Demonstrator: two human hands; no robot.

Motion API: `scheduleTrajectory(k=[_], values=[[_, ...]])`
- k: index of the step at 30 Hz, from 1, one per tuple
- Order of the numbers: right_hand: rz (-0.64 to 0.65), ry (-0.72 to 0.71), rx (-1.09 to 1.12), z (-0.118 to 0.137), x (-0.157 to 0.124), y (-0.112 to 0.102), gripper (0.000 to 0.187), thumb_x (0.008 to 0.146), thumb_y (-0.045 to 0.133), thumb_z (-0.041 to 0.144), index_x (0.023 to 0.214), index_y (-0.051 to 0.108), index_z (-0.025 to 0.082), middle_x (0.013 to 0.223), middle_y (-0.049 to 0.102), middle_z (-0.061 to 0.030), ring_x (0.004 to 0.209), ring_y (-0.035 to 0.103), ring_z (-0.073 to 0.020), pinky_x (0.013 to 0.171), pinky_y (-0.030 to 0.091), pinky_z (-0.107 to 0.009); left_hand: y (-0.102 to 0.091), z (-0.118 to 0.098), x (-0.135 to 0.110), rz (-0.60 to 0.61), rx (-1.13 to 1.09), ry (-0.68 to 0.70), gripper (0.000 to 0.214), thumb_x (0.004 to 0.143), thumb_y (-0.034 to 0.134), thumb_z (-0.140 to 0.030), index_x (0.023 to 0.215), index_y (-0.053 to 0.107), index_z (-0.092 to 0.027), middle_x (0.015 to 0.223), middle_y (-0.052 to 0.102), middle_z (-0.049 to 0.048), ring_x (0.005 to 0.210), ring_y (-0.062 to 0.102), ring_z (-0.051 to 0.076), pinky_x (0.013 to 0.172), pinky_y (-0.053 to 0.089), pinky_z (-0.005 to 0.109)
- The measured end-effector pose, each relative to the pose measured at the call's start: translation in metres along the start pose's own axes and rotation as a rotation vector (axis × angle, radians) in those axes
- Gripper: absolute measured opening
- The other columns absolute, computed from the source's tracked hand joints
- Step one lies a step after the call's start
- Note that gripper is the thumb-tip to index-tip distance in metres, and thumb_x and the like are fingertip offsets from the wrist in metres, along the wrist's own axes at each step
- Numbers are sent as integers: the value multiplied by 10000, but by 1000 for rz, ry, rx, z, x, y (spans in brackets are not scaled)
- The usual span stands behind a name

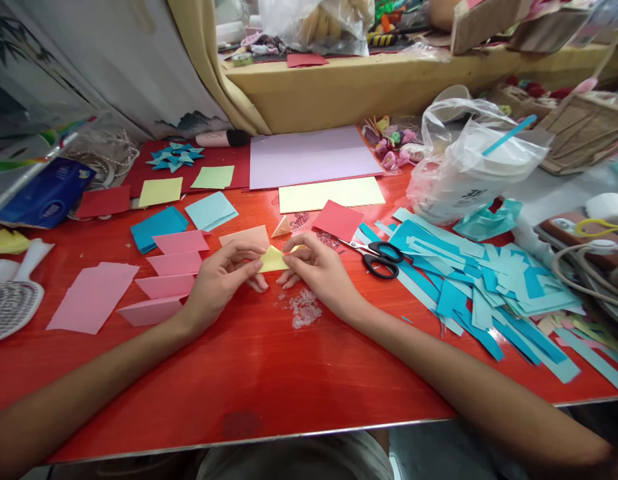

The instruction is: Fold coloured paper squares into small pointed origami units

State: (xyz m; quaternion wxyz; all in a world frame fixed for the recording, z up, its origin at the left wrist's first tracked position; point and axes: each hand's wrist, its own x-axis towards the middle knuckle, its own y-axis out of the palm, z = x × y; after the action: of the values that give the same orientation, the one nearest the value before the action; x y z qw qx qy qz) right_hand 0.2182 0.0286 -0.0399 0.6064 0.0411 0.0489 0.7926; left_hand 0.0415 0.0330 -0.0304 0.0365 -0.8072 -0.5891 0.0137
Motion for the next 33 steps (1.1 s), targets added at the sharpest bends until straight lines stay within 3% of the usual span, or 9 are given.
scheduleTrajectory(k=[9,24,33], values=[[-19,28,33,4,1,0,47,792,584,214,818,584,174,679,623,13,578,656,-114,557,543,-233,-3,-2,0,38,4,-60,115,821,557,-250,872,606,-159,615,617,-18,573,625,103,596,524,211],[-36,34,52,3,0,1,86,767,618,222,839,642,180,724,643,6,612,659,-112,618,564,-255,-4,-1,2,56,2,-101,172,833,524,-248,942,618,-154,615,608,-14,537,606,106,551,511,225],[-129,35,-16,3,-2,2,78,752,617,205,795,669,165,735,675,-3,638,673,-120,687,557,-265,-4,0,1,79,18,-80,189,843,517,-269,947,634,-162,644,600,-9,569,606,104,569,518,226]])
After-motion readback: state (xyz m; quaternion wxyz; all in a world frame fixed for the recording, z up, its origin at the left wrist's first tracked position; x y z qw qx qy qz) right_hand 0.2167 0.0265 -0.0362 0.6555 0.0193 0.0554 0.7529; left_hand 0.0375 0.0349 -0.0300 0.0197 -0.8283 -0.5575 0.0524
